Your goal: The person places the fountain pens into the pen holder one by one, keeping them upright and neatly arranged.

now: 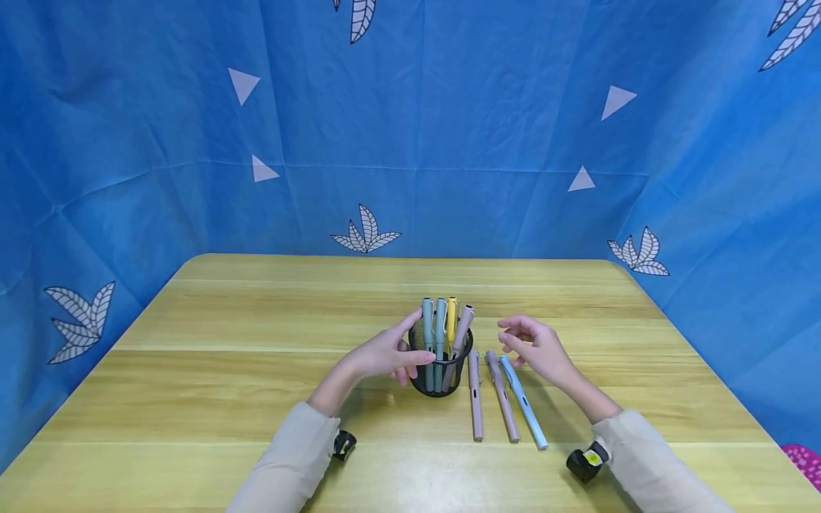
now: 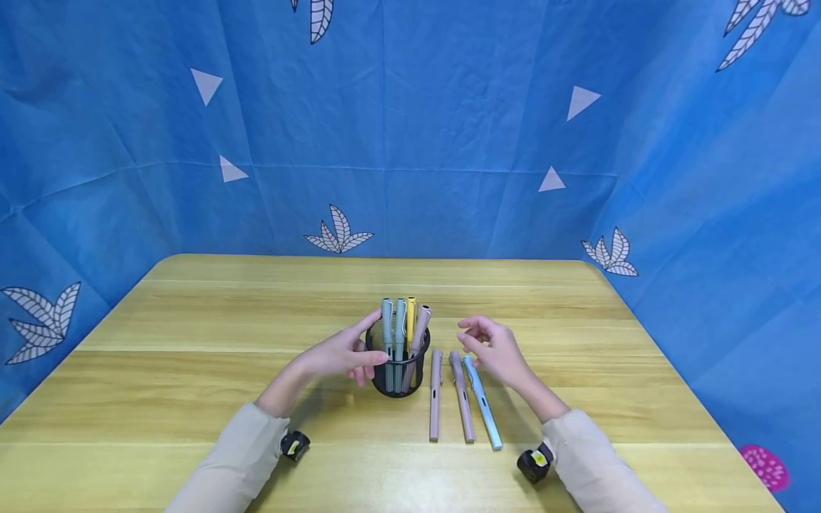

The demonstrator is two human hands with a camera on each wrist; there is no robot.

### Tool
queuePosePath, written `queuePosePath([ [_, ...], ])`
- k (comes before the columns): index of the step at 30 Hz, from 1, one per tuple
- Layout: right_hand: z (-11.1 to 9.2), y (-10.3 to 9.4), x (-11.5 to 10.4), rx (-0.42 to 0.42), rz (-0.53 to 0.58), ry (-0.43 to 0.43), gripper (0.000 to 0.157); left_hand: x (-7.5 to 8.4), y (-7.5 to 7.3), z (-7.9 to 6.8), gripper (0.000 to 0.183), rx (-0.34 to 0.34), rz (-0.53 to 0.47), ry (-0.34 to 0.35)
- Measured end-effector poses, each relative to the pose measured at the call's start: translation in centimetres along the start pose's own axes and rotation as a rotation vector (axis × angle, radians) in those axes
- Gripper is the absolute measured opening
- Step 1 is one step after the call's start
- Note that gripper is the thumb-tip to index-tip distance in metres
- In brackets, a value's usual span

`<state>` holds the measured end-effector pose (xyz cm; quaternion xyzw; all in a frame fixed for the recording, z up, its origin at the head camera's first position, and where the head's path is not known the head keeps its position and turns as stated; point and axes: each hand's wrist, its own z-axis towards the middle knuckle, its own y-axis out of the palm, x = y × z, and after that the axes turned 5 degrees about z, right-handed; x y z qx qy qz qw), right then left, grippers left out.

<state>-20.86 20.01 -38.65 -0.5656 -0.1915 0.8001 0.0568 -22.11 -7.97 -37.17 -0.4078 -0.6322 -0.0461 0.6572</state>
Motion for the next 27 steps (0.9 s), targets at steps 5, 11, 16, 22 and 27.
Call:
queuePosePath([
  [5, -0.1, -0.4, 0.2, -0.053, -0.02, 0.024, 0.025, 0.1, 0.0, -0.1, 0.089, 0.002, -0.002, -0.007],
  [11, -0.3, -1.0, 0.6, -0.142, -0.059, 0.066, 0.029, 0.1, 0.0, -0.1, 0.088, 0.005, -0.005, -0.008],
  [16, -0.3, -1.5, 1.0, -0.222, -0.1, 0.128, 0.035, 0.1, 0.0, 0.0, 0.089, 0.002, -0.008, -0.008],
  [22, -0.3, -2.0, 1.4, -0.282, -0.139, 0.177, 0.043, 0.1, 0.0, 0.0, 0.089, 0.001, -0.009, -0.007],
  [27, -0.4, -2.3, 1.7, -0.316, -0.156, 0.194, 0.045, 0.1, 0.0, 0.0, 0.089, 0.002, -0.008, -0.004],
])
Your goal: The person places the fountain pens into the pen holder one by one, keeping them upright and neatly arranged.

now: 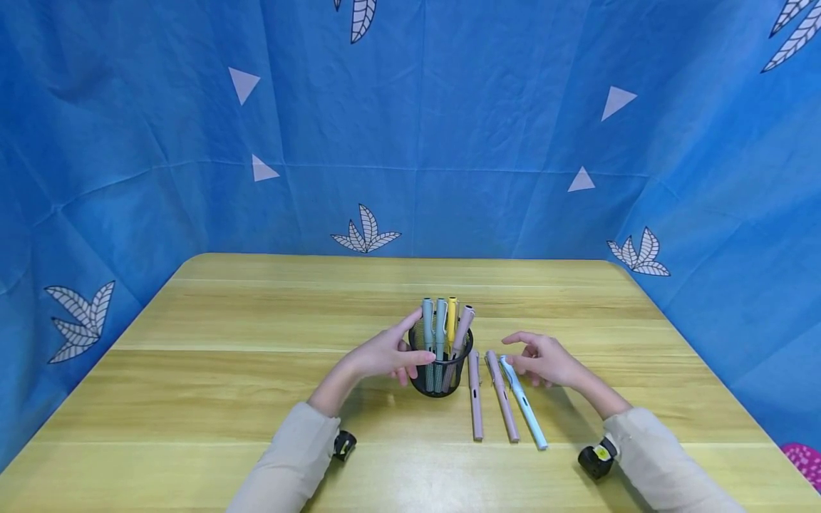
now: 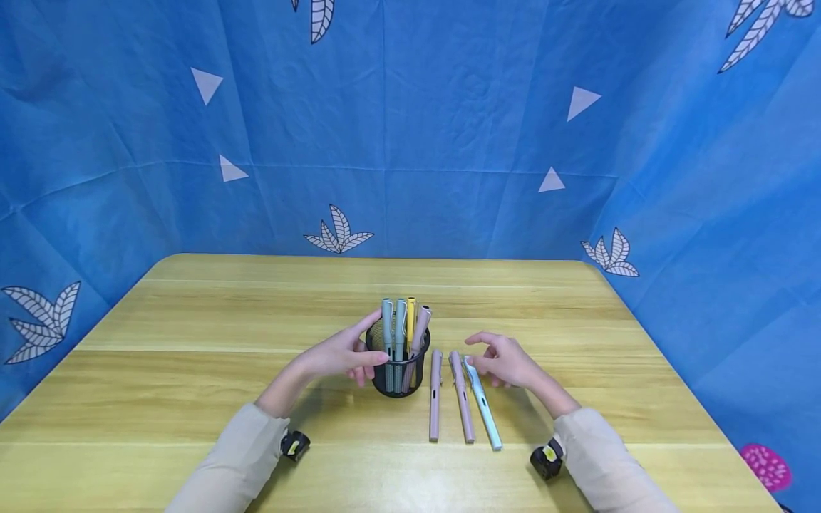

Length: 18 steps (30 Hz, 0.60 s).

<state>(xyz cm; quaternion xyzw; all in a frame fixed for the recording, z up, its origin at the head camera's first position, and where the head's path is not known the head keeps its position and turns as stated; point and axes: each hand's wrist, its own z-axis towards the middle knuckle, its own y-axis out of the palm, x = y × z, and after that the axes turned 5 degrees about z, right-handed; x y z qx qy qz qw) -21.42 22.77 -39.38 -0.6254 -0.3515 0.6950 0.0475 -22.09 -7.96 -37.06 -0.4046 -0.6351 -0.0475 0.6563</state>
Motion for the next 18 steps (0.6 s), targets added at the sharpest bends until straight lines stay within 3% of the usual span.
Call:
queuePosePath([
  [18, -0.44, -0.36, 0.54, -0.191, 0.033, 0.149, 0.07, 0.38, 0.15, -0.19, 0.088, 0.009, 0.018, -0.021],
])
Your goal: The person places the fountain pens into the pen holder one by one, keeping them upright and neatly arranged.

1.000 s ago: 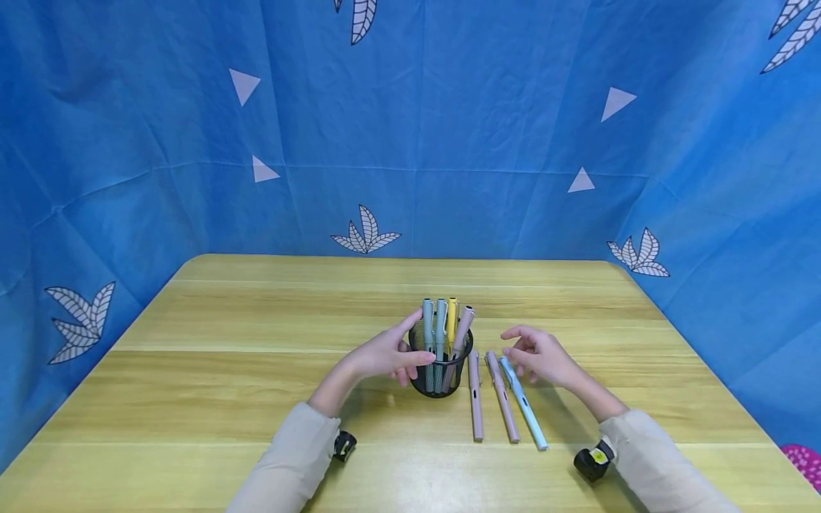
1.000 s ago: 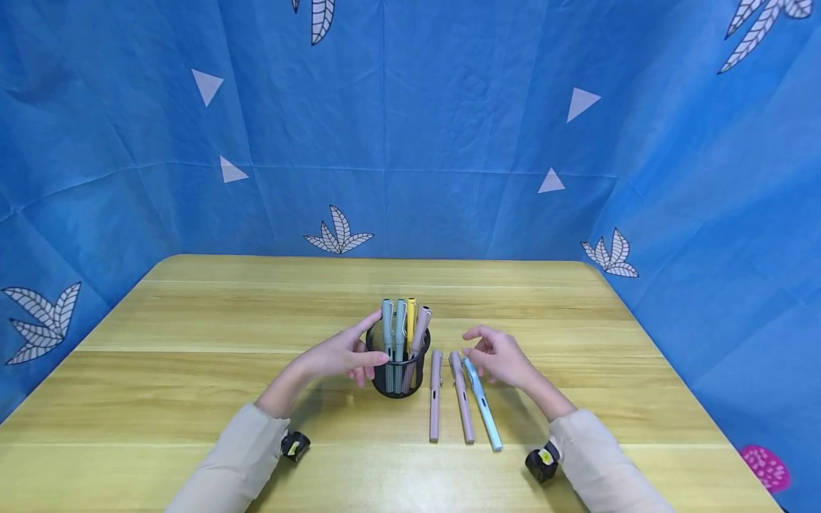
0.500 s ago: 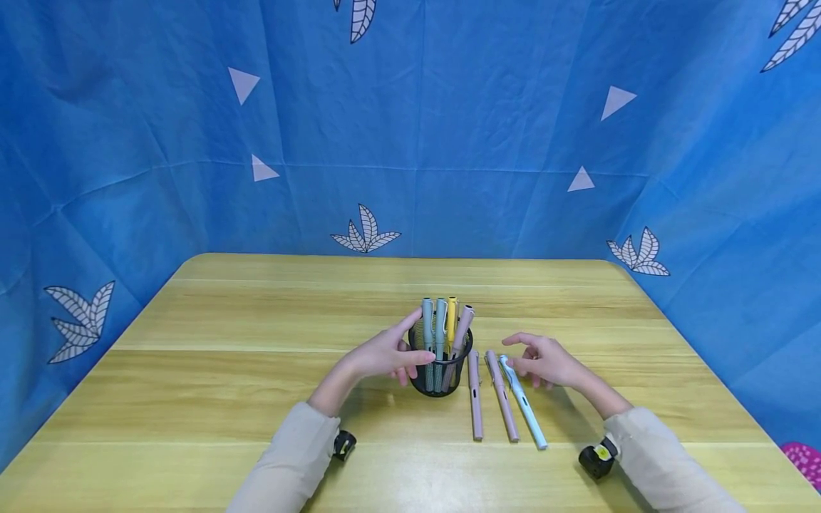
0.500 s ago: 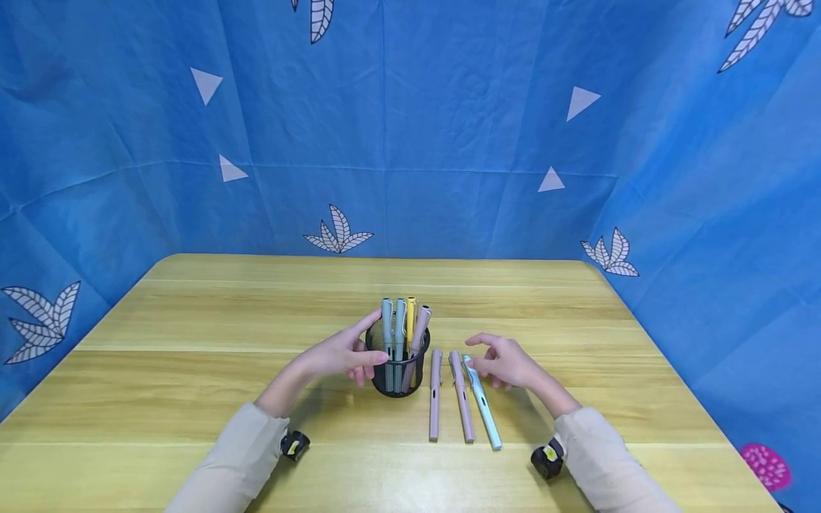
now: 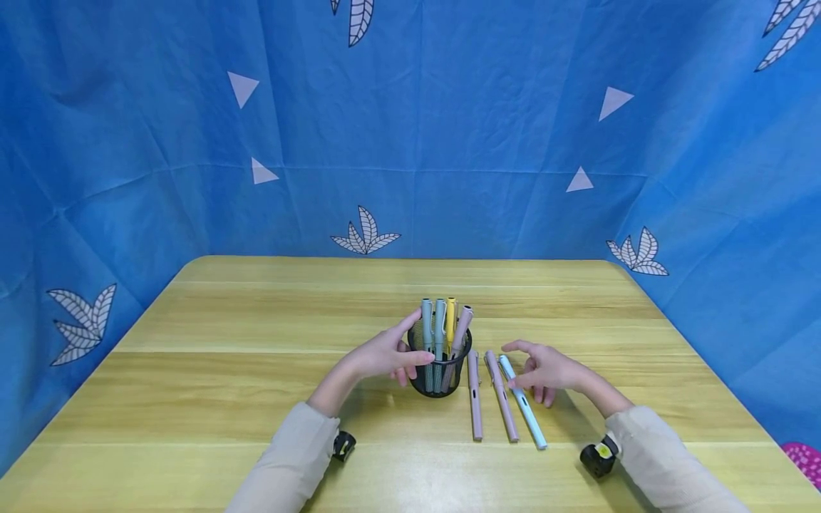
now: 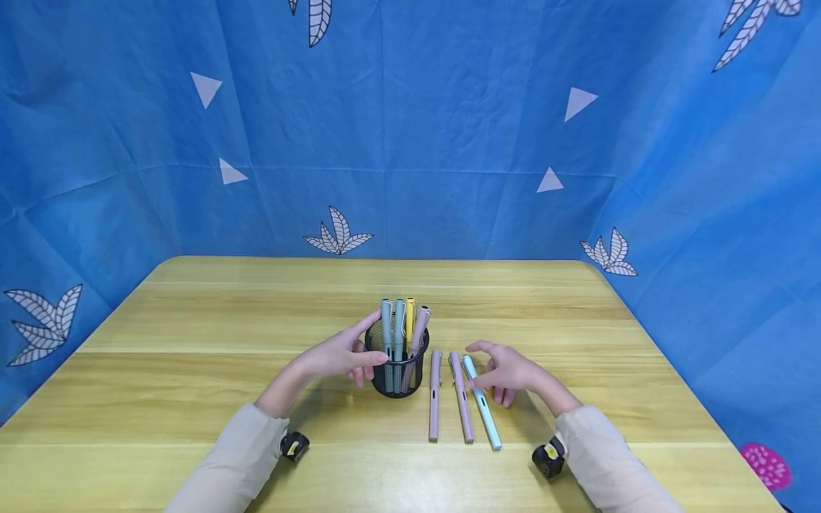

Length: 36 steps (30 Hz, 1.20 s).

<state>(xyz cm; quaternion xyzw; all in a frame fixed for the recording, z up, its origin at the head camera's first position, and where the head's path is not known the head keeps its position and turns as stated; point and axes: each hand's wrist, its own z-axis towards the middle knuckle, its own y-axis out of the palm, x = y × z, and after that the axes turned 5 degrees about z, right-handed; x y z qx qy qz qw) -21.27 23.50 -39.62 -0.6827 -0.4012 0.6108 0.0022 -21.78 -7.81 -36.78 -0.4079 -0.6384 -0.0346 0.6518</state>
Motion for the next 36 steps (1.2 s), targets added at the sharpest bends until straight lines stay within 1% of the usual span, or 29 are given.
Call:
queuePosePath([
  [4, -0.03, -0.04, 0.08, -0.023, 0.038, 0.023, 0.074, 0.0, 0.0, -0.03, 0.088, -0.002, 0.0, -0.003],
  [12, -0.06, -0.2, -0.14, -0.038, 0.134, 0.073, 0.077, 0.06, -0.05, 0.19, 0.087, 0.004, 0.009, -0.001],
  [17, -0.16, 0.13, -0.58, -0.033, 0.122, 0.092, 0.077, -0.03, 0.1, 0.1, 0.087, 0.008, 0.006, -0.009],
  [25, 0.02, 0.61, -0.62, 0.002, 0.111, 0.129, 0.076, -0.25, 0.29, 0.01, 0.085, 0.011, -0.011, 0.004],
  [36, -0.02, 0.62, -0.58, -0.002, 0.143, 0.122, 0.073, -0.27, 0.23, -0.06, 0.086, 0.009, -0.009, 0.012],
])
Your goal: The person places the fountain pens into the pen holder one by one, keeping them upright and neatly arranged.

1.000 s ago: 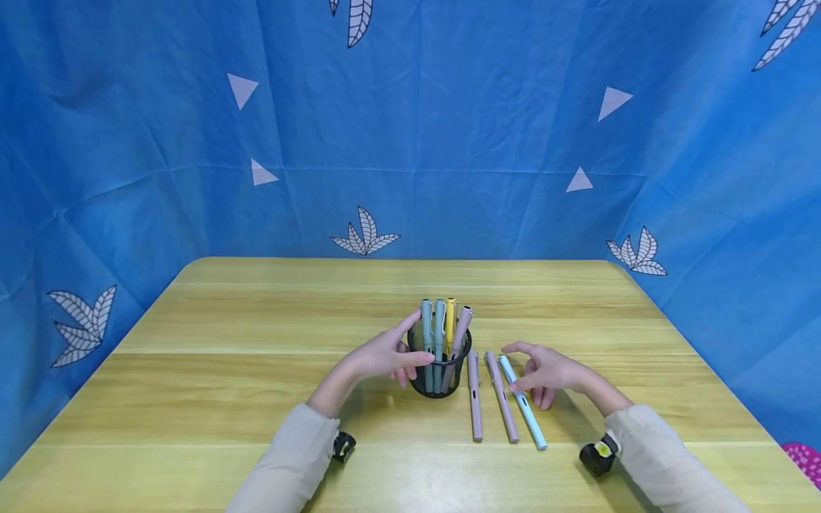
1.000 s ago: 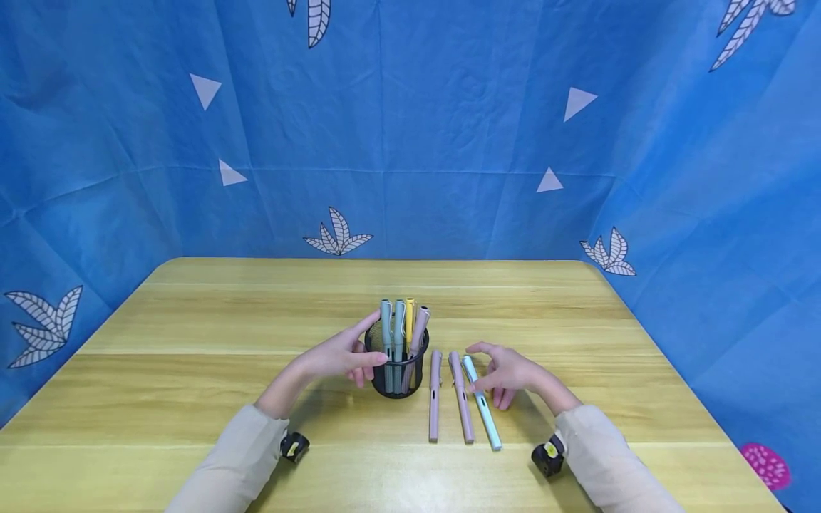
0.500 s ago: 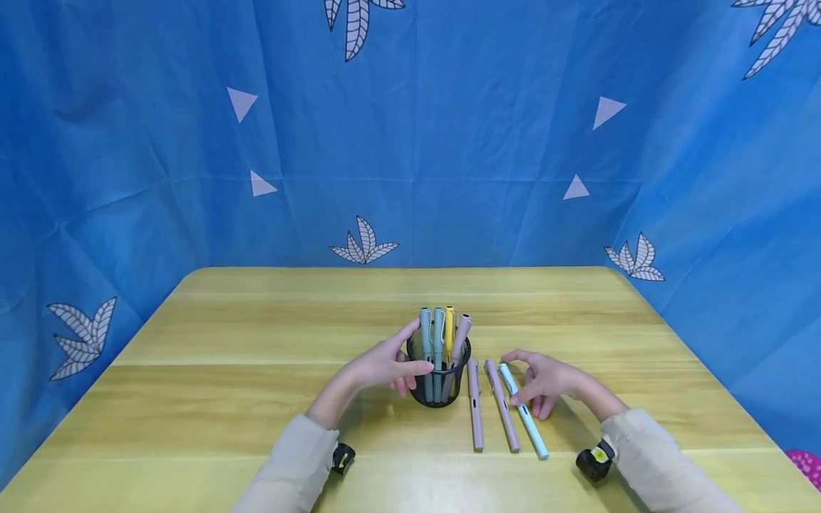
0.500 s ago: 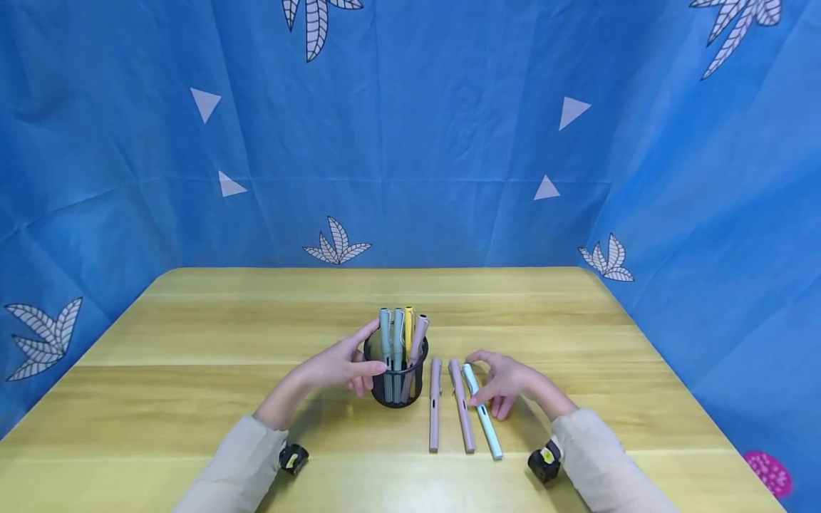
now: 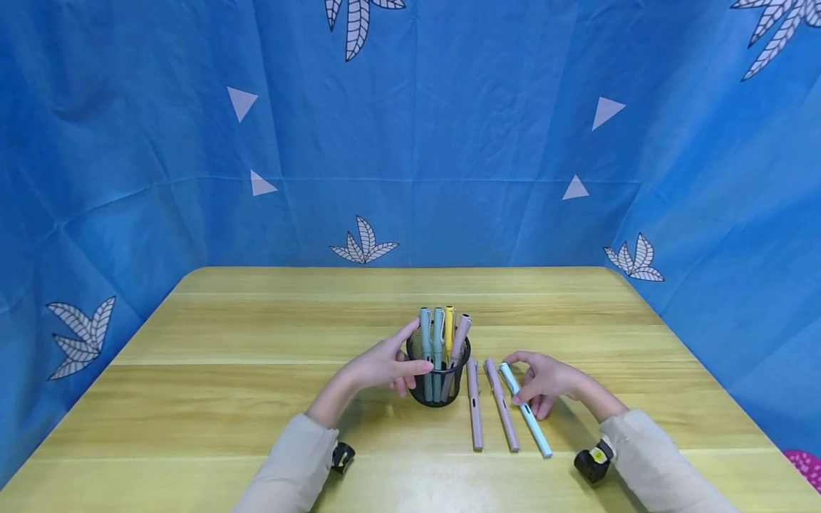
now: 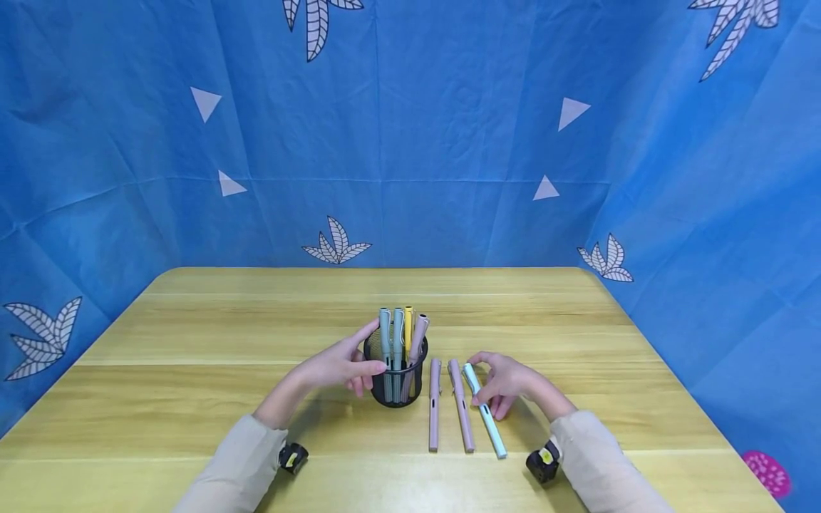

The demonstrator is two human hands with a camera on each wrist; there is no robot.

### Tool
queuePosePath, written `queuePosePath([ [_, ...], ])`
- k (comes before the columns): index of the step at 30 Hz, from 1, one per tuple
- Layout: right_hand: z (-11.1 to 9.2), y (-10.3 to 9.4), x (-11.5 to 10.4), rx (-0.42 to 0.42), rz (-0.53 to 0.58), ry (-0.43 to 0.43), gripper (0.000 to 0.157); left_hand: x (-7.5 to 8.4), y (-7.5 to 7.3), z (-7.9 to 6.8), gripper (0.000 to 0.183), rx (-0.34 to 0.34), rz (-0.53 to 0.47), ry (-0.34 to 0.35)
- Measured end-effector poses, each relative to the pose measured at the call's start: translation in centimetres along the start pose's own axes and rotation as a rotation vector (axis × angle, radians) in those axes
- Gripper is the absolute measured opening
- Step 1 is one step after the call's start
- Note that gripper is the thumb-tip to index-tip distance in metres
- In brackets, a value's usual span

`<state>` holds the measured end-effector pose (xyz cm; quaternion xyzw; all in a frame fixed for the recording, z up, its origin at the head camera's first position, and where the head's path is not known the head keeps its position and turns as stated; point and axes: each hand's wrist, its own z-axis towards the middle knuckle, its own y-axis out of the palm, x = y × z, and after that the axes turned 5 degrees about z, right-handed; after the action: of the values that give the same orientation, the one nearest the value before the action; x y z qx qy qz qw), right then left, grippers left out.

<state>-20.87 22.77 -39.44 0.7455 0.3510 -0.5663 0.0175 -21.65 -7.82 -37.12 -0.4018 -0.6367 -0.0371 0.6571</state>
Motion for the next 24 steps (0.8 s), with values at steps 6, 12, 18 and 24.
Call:
queuePosePath([
  [6, -0.06, 0.13, 0.06, 0.016, 0.01, -0.001, 0.071, 0.02, 0.0, -0.04, 0.086, 0.001, -0.002, 0.0],
  [12, -0.08, 0.11, 0.16, 0.01, 0.038, -0.007, 0.07, -0.05, 0.01, -0.05, 0.085, -0.002, 0.001, 0.002],
  [18, 0.04, 0.24, 0.1, 0.003, 0.065, -0.009, 0.068, 0.03, -0.07, -0.05, 0.085, -0.007, 0.002, 0.009],
  [24, 0.19, 0.18, -0.23, 0.006, 0.116, -0.039, 0.068, 0.07, -0.13, -0.14, 0.087, -0.007, 0.004, 0.006],
])
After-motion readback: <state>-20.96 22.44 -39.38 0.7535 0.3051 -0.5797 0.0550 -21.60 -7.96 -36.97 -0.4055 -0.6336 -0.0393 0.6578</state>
